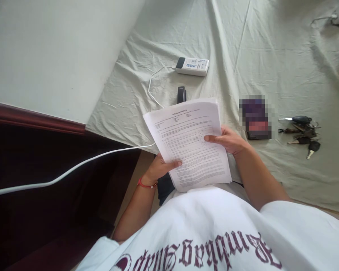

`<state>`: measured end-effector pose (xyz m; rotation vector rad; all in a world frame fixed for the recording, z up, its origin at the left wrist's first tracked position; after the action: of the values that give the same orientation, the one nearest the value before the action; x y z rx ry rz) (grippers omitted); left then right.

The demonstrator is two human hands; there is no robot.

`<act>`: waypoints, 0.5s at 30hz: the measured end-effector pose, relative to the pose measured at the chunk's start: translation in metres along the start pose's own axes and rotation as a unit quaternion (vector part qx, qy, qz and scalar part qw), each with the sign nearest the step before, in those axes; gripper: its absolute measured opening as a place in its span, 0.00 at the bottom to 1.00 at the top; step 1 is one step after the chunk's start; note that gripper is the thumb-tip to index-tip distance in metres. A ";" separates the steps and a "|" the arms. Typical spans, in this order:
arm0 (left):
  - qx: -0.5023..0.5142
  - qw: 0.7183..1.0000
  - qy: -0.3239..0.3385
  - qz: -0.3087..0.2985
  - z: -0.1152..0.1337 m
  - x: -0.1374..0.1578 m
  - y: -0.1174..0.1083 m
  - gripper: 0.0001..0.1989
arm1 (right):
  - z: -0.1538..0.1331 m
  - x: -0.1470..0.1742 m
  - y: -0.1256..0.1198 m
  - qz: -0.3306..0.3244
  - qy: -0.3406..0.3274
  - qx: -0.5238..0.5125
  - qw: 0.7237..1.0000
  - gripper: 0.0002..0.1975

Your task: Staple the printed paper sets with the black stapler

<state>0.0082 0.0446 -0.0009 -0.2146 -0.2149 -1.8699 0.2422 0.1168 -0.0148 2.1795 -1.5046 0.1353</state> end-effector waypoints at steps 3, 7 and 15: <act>-0.016 0.999 -0.006 0.039 0.011 -0.004 -0.005 0.24 | -0.006 0.000 0.003 0.001 -0.010 0.004 1.000 0.25; -0.027 0.997 0.027 0.068 0.046 -0.020 -0.008 0.22 | -0.044 0.003 0.002 0.052 -0.094 0.005 0.994 0.24; -0.061 0.981 0.165 0.083 0.147 -0.052 -0.008 0.17 | -0.165 0.026 0.016 0.082 -0.343 0.059 0.934 0.22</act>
<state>0.0218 0.1322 0.1277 -0.0018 0.1425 -1.7228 0.2690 0.1634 0.1442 2.3147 -2.0915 -0.5546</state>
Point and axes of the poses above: each hand's wrist, its own x-axis away from the middle knuckle, its own y-axis out of the palm, z = x × y, the point moved 8 cm from there along -x, towards the middle knuckle, and after that the axes turned 3 degrees about -y, right-handed, at the moved point
